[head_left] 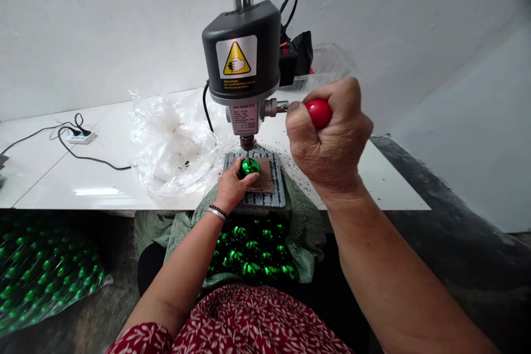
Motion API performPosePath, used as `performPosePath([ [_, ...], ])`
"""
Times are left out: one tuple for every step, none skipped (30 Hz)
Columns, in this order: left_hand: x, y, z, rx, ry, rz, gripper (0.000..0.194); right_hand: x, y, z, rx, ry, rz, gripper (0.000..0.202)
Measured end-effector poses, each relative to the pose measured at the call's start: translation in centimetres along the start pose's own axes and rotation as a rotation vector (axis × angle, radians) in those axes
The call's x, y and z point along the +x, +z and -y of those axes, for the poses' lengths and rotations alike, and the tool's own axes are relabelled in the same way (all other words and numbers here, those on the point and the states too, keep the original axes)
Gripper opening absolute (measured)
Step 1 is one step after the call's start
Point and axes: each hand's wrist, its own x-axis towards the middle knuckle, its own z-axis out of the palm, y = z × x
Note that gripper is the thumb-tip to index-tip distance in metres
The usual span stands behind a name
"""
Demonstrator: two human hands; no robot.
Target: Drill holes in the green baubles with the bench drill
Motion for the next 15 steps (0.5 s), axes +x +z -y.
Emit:
performPosePath([
  [0.0, 0.0, 0.1, -0.004, 0.005, 0.000, 0.055, -0.2, 0.0, 0.0, -0.006, 0.012, 0.010, 0.015],
  [0.0, 0.0, 0.1, -0.006, 0.009, -0.002, 0.055, -0.4, 0.0, -0.1, -0.010, 0.023, 0.019, 0.016],
  [0.0, 0.0, 0.2, -0.005, 0.011, -0.005, 0.054, -0.5, 0.0, -0.1, -0.012, 0.032, 0.025, 0.016],
  [0.0, 0.0, 0.2, -0.002, 0.012, -0.006, 0.055, -0.6, 0.1, -0.1, -0.012, 0.036, 0.024, 0.016],
  [0.0, 0.0, 0.2, 0.003, 0.012, -0.008, 0.056, -0.7, 0.1, -0.2, -0.013, 0.035, 0.018, 0.017],
  [0.0, 0.0, 0.2, 0.007, 0.014, -0.007, 0.057, -0.7, 0.2, -0.2, -0.015, 0.030, 0.005, 0.017],
  [0.0, 0.0, 0.1, 0.010, 0.015, -0.005, 0.057, -0.9, 0.3, -0.3, -0.020, 0.021, -0.009, 0.018],
  [0.0, 0.0, 0.1, 0.011, 0.016, -0.002, 0.056, -1.0, 0.4, -0.4, -0.025, 0.013, -0.026, 0.018],
  [-0.1, 0.0, 0.0, 0.011, 0.016, -0.001, 0.055, -1.2, 0.5, -0.5, -0.032, 0.005, -0.040, 0.019],
  [-0.1, -0.1, -0.1, 0.006, 0.013, -0.005, 0.054, -1.4, 0.6, -0.7, -0.040, -0.001, -0.051, 0.019],
  [-0.1, -0.1, -0.2, 0.000, 0.008, -0.011, 0.053, -1.6, 0.7, -0.8, -0.045, -0.007, -0.062, 0.019],
  [-0.2, -0.2, -0.3, -0.003, 0.002, -0.016, 0.052, -1.8, 0.7, -0.9, -0.048, -0.014, -0.072, 0.019],
  [-0.2, -0.2, -0.3, -0.004, -0.001, -0.018, 0.051, -2.1, 0.8, -1.1, -0.047, -0.025, -0.084, 0.020],
  [-0.2, -0.2, -0.3, -0.003, -0.001, -0.016, 0.050, -2.3, 0.9, -1.2, -0.044, -0.037, -0.095, 0.020],
  [-0.2, -0.3, -0.3, 0.001, 0.002, -0.012, 0.050, -2.6, 0.9, -1.3, -0.041, -0.046, -0.104, 0.020],
])
